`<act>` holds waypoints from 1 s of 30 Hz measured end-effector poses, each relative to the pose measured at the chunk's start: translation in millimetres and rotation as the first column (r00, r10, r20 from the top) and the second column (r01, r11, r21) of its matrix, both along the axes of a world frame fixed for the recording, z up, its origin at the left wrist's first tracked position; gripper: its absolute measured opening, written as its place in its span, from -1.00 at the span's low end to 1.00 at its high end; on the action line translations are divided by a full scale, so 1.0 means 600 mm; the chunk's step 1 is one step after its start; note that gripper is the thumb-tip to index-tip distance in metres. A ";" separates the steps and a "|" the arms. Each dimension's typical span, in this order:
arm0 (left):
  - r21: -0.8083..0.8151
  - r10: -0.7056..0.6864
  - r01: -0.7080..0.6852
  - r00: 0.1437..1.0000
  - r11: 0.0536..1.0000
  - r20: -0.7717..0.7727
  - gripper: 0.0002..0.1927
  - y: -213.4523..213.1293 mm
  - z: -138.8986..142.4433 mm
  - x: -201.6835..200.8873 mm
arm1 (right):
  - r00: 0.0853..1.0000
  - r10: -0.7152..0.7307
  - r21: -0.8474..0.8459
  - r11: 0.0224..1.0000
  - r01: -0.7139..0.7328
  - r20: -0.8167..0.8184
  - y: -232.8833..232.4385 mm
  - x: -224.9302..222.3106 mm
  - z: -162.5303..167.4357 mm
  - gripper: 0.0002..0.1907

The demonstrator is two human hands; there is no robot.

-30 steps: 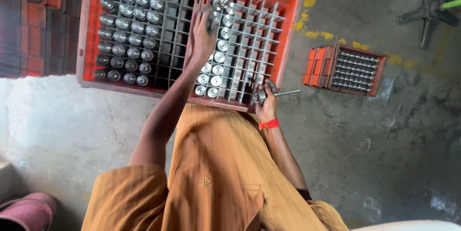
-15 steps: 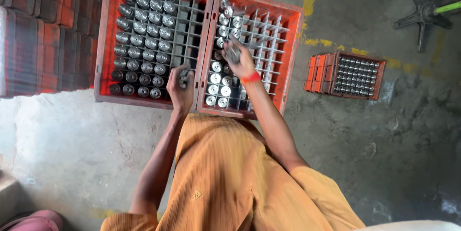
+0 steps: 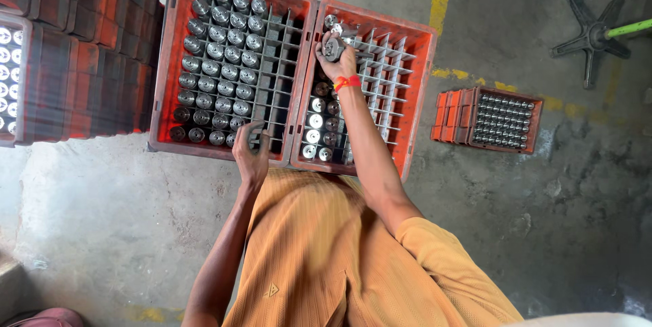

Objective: The person transfers small cylindrical metal parts from one orange crate to another, arranging them into a grid. They then move a filled crate to a metal table and continue organizing parts from another crate.

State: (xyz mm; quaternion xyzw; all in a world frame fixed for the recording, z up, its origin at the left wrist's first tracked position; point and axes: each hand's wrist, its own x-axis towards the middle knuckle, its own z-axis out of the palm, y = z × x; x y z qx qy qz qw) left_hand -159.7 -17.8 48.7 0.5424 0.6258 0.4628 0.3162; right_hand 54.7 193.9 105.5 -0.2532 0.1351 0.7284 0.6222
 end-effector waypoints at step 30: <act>-0.164 -0.206 0.132 0.754 0.978 -0.623 -0.60 0.445 0.039 0.303 | 0.690 0.141 -0.192 0.981 -0.003 0.710 -0.453 0.243 -0.096 -0.73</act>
